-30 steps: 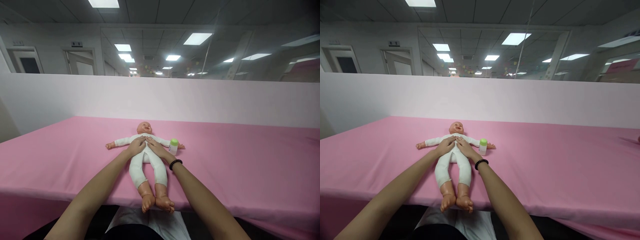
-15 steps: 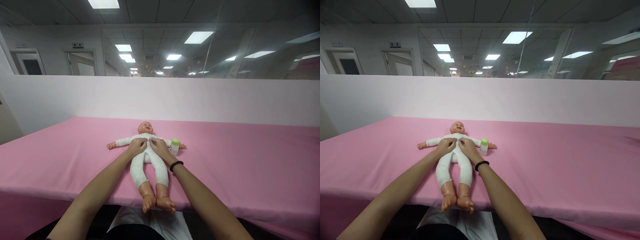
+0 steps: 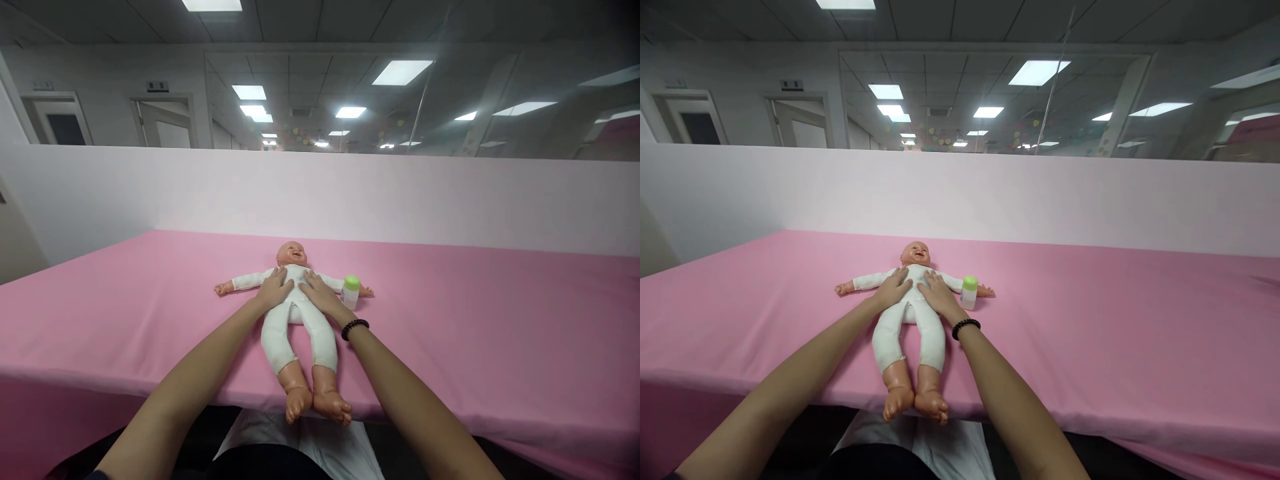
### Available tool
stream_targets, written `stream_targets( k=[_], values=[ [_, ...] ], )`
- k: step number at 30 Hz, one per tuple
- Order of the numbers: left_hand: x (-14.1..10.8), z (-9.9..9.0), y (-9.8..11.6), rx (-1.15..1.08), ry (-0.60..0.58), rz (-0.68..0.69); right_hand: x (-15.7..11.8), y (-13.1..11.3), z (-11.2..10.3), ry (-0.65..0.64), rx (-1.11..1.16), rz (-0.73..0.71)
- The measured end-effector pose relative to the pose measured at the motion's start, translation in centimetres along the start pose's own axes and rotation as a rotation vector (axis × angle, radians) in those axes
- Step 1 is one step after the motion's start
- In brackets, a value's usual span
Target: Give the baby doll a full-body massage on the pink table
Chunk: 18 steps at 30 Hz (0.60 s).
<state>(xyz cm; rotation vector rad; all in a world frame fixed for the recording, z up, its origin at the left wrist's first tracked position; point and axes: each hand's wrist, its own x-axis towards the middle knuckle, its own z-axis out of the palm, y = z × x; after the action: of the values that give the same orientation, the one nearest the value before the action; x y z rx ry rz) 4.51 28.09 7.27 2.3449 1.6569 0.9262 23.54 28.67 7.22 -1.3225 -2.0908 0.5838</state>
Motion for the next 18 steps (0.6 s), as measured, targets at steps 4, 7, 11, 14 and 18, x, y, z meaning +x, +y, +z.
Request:
stream_targets(
  k=[4,7,11,14,18],
  values=[
    [-0.5,-0.7,1.0,0.084,0.108,-0.037,-0.4,-0.5,-0.2,0.167,-0.070,-0.006],
    [-0.7,-1.0,1.3,0.121,0.153,-0.035,-0.5,-0.9,-0.3,0.231,-0.044,-0.105],
    [-0.9,-1.0,1.0,0.036,0.146,0.104,-0.3,-0.9,0.0,0.196,0.110,-0.275],
    [-0.7,-0.8,0.4,-0.109,0.100,0.213,-0.1,-0.5,0.0,0.094,0.200,-0.313],
    [-0.1,-0.4,-0.5,-0.189,0.016,0.272,0.3,0.3,0.0,-0.085,0.202,-0.232]
  ],
)
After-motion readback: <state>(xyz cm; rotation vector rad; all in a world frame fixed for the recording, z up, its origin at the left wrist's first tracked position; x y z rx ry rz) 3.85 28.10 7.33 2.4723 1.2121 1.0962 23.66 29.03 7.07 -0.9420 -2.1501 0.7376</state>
